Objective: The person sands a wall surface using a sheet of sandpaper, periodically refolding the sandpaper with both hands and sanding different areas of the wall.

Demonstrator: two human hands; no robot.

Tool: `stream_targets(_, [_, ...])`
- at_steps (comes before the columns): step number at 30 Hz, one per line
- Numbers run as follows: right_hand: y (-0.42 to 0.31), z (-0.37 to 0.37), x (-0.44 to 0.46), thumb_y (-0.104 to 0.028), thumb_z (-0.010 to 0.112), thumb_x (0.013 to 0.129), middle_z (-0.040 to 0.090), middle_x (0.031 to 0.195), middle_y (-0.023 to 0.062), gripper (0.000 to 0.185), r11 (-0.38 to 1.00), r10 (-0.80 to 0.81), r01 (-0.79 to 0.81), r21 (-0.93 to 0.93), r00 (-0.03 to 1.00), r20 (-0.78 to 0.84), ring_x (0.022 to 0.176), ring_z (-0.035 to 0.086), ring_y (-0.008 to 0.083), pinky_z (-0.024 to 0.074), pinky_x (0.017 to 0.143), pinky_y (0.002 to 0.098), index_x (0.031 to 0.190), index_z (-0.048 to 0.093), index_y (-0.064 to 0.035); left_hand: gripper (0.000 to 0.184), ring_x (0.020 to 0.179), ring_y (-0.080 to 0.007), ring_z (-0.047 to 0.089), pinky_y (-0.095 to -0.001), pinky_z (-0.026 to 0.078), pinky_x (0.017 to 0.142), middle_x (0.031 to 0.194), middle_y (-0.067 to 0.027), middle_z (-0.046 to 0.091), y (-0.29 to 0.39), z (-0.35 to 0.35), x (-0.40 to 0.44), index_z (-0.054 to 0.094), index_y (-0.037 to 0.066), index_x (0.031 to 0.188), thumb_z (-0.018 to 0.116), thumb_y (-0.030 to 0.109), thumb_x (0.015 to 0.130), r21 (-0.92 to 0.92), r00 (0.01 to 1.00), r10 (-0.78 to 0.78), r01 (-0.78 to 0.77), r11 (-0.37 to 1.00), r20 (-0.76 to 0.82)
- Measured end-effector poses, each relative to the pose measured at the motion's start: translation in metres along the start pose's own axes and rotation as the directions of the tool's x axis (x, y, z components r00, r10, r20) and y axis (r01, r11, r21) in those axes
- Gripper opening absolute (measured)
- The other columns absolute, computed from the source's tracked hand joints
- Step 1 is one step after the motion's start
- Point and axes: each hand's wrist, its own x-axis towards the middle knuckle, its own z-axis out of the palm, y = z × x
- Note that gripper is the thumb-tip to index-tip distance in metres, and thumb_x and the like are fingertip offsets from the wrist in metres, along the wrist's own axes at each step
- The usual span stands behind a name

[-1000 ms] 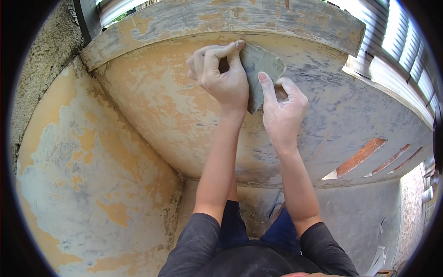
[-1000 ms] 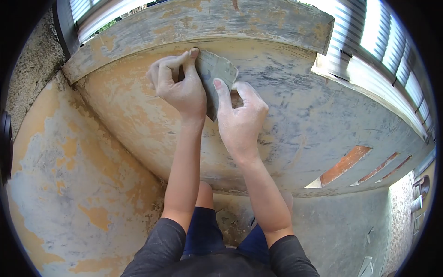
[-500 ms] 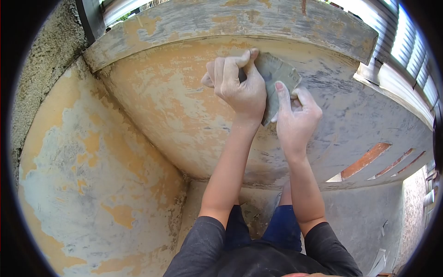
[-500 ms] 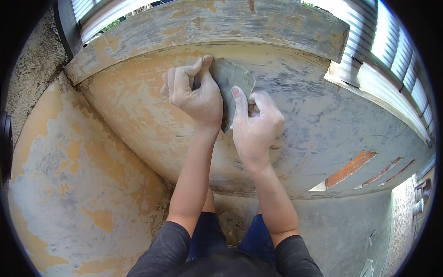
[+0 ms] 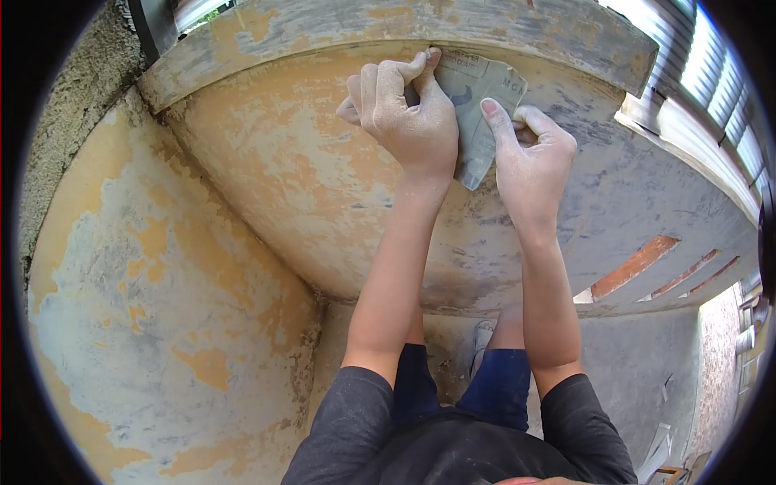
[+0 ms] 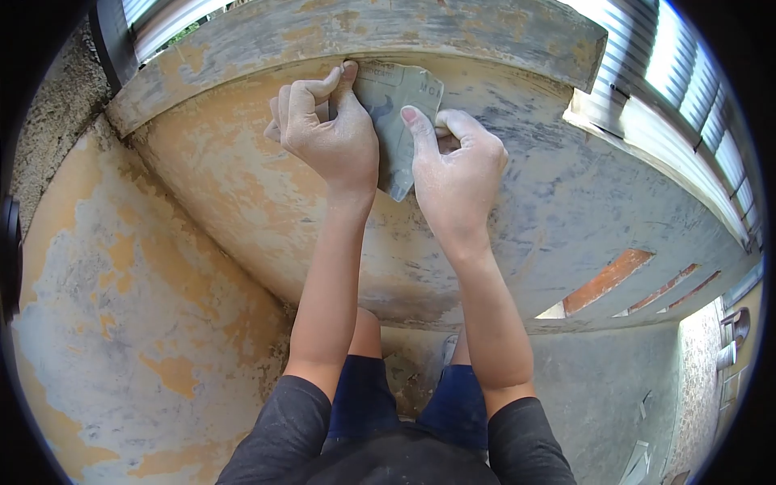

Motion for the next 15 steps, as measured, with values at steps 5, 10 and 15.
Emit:
stream_targets(5, [0.021,-0.003,-0.017,-0.018,0.084,0.091,0.064,0.062,0.0129,0.030,0.999,-0.031,0.030,-0.024,0.999,-0.017,0.055,0.048,0.0145,0.0427,0.057,0.0333,0.082,0.070,0.0078,0.022,0.078,-0.0199,0.057,-0.0369,0.033,0.084,0.074,0.0004,0.062,-0.001,-0.009,-0.019,0.065,0.011,0.076,0.083,0.000,0.080,-0.015,0.997,-0.012,0.013,1.000,0.072])
stream_targets(10, [-0.004,-0.003,0.003,-0.015,0.084,0.090,0.065,0.062,0.0125,0.029,1.000,0.011,-0.011,-0.027,1.000,0.022,0.056,0.051,0.0123,0.0439,0.057,0.0313,0.082,0.070,0.0083,0.020,0.076,-0.0208,0.056,-0.0367,0.033,0.084,0.073,-0.0003,0.062,-0.002,-0.001,0.005,0.067,0.011,0.076,0.084,-0.001,0.079,-0.035,0.999,0.009,-0.007,0.999,0.039])
stream_targets(15, [0.018,-0.004,-0.020,-0.017,0.084,0.091,0.063,0.061,0.0097,0.032,0.997,0.079,-0.080,0.018,0.996,0.029,0.055,0.043,0.0121,0.0413,0.056,0.0327,0.080,0.068,0.0088,0.019,0.076,-0.0211,0.057,-0.0359,0.033,0.084,0.072,-0.0011,0.062,0.001,-0.022,-0.018,0.068,0.010,0.076,0.083,-0.001,0.079,-0.015,0.992,-0.045,0.047,0.999,0.122])
